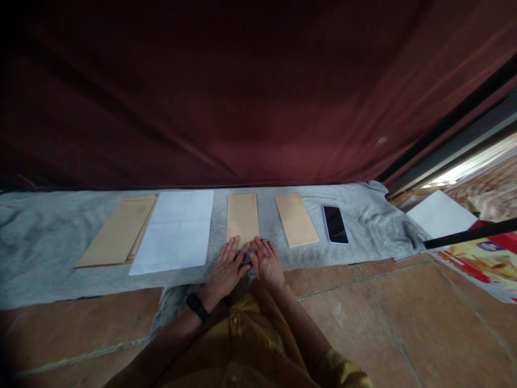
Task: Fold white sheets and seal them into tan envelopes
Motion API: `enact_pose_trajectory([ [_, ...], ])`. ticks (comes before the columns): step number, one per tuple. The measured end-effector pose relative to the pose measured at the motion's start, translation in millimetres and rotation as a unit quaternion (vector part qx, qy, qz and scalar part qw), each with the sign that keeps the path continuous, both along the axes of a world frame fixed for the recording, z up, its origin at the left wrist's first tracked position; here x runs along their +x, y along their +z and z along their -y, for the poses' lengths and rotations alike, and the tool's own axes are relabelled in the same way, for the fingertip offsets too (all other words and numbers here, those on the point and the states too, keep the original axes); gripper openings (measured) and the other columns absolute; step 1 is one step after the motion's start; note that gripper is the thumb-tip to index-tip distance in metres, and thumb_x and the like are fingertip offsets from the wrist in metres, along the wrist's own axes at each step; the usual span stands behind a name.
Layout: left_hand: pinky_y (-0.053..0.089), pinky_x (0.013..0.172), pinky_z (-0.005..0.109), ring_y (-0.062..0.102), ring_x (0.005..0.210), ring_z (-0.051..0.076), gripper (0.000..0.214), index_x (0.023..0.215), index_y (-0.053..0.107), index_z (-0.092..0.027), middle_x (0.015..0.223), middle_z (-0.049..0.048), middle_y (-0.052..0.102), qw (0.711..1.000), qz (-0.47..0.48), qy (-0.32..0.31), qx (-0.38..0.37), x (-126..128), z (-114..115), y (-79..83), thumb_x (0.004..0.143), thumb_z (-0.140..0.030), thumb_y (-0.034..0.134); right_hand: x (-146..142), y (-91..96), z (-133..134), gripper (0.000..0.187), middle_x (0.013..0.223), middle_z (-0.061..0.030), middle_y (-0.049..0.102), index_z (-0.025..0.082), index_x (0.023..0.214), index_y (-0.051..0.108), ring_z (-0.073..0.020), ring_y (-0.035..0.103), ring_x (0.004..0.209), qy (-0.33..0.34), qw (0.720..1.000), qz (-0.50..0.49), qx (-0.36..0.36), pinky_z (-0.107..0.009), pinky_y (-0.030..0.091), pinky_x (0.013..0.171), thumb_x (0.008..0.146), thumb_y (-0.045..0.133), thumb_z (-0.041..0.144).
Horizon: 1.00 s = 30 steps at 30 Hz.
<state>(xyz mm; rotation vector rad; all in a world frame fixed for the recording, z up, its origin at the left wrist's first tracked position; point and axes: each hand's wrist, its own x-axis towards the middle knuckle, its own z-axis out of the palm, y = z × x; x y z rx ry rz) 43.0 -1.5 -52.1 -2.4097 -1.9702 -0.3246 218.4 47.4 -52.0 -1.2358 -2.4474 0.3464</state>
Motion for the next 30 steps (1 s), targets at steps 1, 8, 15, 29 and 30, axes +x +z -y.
enact_pose_trajectory([
  [1,0.029,0.123,0.049,0.026,0.153,0.031,0.067,0.156,0.036,-0.023,0.165,0.0151,0.027,1.000,-0.002,0.001,0.001,0,0,-0.2,0.097,-0.048,0.053,0,0.9,-1,0.048,0.154,-0.0106,0.049,0.015,0.150,0.047,-0.0238,0.042,0.145,0.002,1.000,0.001,-0.002,-0.047,0.032,0.121,0.107,0.033,0.031],
  [8,0.028,0.123,0.052,0.021,0.154,0.032,0.060,0.152,0.045,-0.022,0.165,0.0051,0.031,1.000,-0.002,-0.012,0.001,0,0,-2.7,0.099,-0.051,0.046,-9,0.3,-19,0.050,0.158,-0.0081,0.043,0.016,0.151,0.046,-0.0235,0.039,0.147,0.008,1.000,0.024,-0.009,-0.045,0.029,0.123,0.108,0.030,0.037],
  [15,0.023,0.125,0.052,0.017,0.155,0.029,0.061,0.153,0.041,-0.022,0.166,0.0042,0.029,1.000,-0.010,-0.012,-0.009,0,0,-0.8,0.100,-0.051,0.042,-21,-2.3,-49,0.049,0.159,-0.0063,0.042,0.020,0.152,0.045,-0.0219,0.037,0.148,0.002,0.998,0.065,-0.011,-0.043,0.028,0.123,0.108,0.029,0.036],
  [29,0.020,0.125,0.054,0.020,0.155,0.027,0.065,0.156,0.033,-0.017,0.164,0.0106,0.033,1.000,-0.005,-0.008,-0.016,5,0,1.7,0.101,-0.050,0.039,-41,-5.4,-90,0.047,0.158,-0.0102,0.042,0.019,0.150,0.047,-0.0251,0.039,0.147,-0.010,0.998,0.052,0.028,-0.047,0.029,0.121,0.105,0.039,0.031],
  [30,0.020,0.125,0.054,0.020,0.155,0.027,0.066,0.156,0.033,-0.016,0.164,0.0110,0.033,1.000,-0.007,-0.006,-0.019,5,0,1.4,0.101,-0.050,0.039,-42,-5.3,-90,0.048,0.159,-0.0106,0.042,0.019,0.151,0.047,-0.0257,0.038,0.147,-0.014,0.998,0.051,0.029,-0.047,0.029,0.120,0.105,0.039,0.032],
])
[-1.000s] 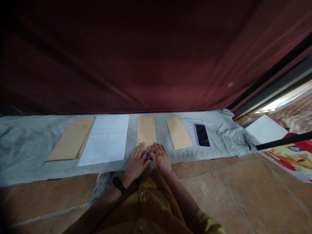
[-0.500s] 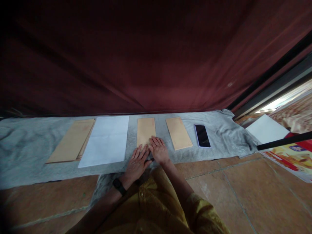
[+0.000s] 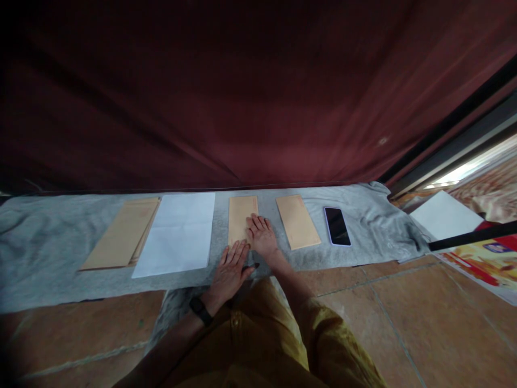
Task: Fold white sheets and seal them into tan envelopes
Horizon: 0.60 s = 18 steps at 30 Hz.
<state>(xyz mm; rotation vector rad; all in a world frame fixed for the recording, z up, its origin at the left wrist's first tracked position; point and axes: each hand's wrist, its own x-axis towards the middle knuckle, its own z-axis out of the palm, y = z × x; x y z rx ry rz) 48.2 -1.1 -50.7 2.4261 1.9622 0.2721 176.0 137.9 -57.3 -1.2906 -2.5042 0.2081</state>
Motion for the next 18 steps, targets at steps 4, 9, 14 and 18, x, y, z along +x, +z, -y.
enact_pose_trajectory([
  [4,0.020,0.125,0.053,0.020,0.155,0.027,0.069,0.156,0.033,-0.012,0.164,0.0129,0.032,1.000,-0.008,0.008,-0.006,2,0,-1.4,0.100,-0.053,0.039,-2,-1.6,2,0.049,0.159,-0.0113,0.041,0.020,0.152,0.044,-0.0264,0.037,0.148,-0.015,1.000,-0.003,0.008,-0.049,0.027,0.120,0.106,0.037,0.033],
  [9,0.021,0.125,0.052,0.022,0.154,0.027,0.071,0.155,0.033,-0.008,0.162,0.0163,0.034,1.000,-0.013,0.018,0.000,3,3,-3.0,0.100,-0.053,0.038,4,-6.1,9,0.049,0.158,-0.0113,0.042,0.019,0.152,0.044,-0.0275,0.038,0.147,-0.043,0.999,-0.007,0.015,-0.049,0.028,0.119,0.107,0.036,0.035],
  [14,0.022,0.126,0.048,0.024,0.154,0.027,0.072,0.155,0.033,-0.007,0.161,0.0175,0.036,0.999,-0.006,0.034,0.008,0,7,-2.0,0.100,-0.052,0.040,13,-6.9,17,0.049,0.157,-0.0114,0.044,0.018,0.152,0.044,-0.0277,0.040,0.144,-0.055,0.998,-0.006,0.018,-0.049,0.028,0.119,0.106,0.035,0.034],
  [18,0.022,0.126,0.047,0.022,0.154,0.028,0.076,0.154,0.033,-0.003,0.162,0.0200,0.032,0.999,-0.002,0.038,0.005,-5,11,-0.9,0.098,-0.054,0.042,18,-4.7,21,0.049,0.157,-0.0115,0.045,0.016,0.151,0.046,-0.0290,0.040,0.144,-0.059,0.998,-0.001,0.016,-0.049,0.027,0.119,0.106,0.034,0.033],
])
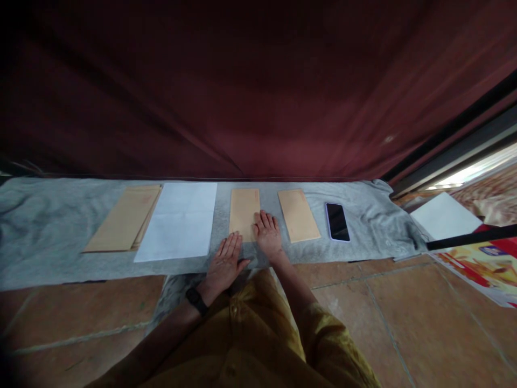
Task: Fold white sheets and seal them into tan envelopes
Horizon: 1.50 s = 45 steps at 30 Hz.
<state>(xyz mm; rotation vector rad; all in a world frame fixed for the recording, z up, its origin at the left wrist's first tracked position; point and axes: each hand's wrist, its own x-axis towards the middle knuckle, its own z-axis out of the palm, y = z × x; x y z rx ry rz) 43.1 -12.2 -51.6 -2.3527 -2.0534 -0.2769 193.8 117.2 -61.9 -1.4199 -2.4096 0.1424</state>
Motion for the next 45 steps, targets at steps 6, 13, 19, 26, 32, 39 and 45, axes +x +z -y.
enact_pose_trajectory([
  [6,0.025,0.125,0.049,0.022,0.154,0.030,0.079,0.157,0.028,-0.007,0.163,0.0213,0.030,1.000,0.016,0.000,0.000,-8,4,0.9,0.097,-0.056,0.045,9,1.7,7,0.049,0.156,-0.0135,0.046,0.015,0.150,0.046,-0.0278,0.040,0.144,-0.001,1.000,-0.008,-0.010,-0.049,0.026,0.119,0.106,0.033,0.032],
  [13,0.024,0.122,0.058,0.021,0.153,0.037,0.067,0.155,0.037,-0.029,0.168,0.0126,0.020,1.000,0.024,0.006,-0.003,0,3,4.4,0.094,-0.050,0.056,11,-2.8,38,0.053,0.158,-0.0148,0.042,0.015,0.153,0.042,-0.0294,0.035,0.147,0.017,1.000,-0.015,-0.013,-0.053,0.022,0.120,0.105,0.039,0.037],
  [19,0.025,0.122,0.058,0.022,0.153,0.037,0.070,0.156,0.038,-0.022,0.166,0.0176,0.023,1.000,0.013,0.007,-0.004,1,2,1.6,0.095,-0.054,0.053,9,-9.5,42,0.053,0.155,-0.0176,0.045,0.008,0.153,0.041,-0.0282,0.038,0.145,-0.047,0.998,-0.023,-0.017,-0.051,0.026,0.120,0.102,0.037,0.026],
  [26,0.026,0.123,0.053,0.025,0.153,0.034,0.075,0.155,0.036,-0.011,0.164,0.0219,0.027,1.000,0.006,0.024,0.001,-2,7,2.1,0.095,-0.055,0.052,12,-9.4,41,0.051,0.155,-0.0165,0.046,0.007,0.150,0.045,-0.0288,0.040,0.144,-0.034,0.999,-0.027,-0.001,-0.049,0.029,0.120,0.103,0.032,0.022],
  [32,0.027,0.123,0.051,0.027,0.152,0.033,0.074,0.155,0.035,-0.009,0.162,0.0215,0.031,0.999,-0.005,0.039,0.012,-11,14,0.7,0.097,-0.054,0.047,15,-10.9,41,0.051,0.155,-0.0165,0.046,0.007,0.149,0.046,-0.0287,0.039,0.145,-0.034,0.999,-0.030,-0.007,-0.049,0.029,0.120,0.099,0.037,0.017],
  [39,0.027,0.122,0.055,0.029,0.151,0.035,0.074,0.154,0.035,-0.004,0.160,0.0245,0.034,0.999,-0.004,0.040,0.037,-13,15,-4.8,0.099,-0.052,0.043,16,-13.6,37,0.043,0.148,-0.0145,0.054,0.013,0.138,0.058,-0.0268,0.045,0.139,-0.050,0.995,-0.085,-0.002,-0.047,0.035,0.117,0.098,0.042,0.018],
  [45,0.029,0.121,0.056,0.030,0.150,0.036,0.073,0.152,0.037,-0.002,0.158,0.0266,0.036,0.998,-0.010,0.035,0.054,-13,13,-9.6,0.098,-0.051,0.045,2,-16.5,35,0.041,0.140,-0.0179,0.058,0.012,0.130,0.061,-0.0281,0.049,0.134,-0.073,0.985,-0.154,-0.002,-0.050,0.039,0.113,0.090,0.051,0.015],
])
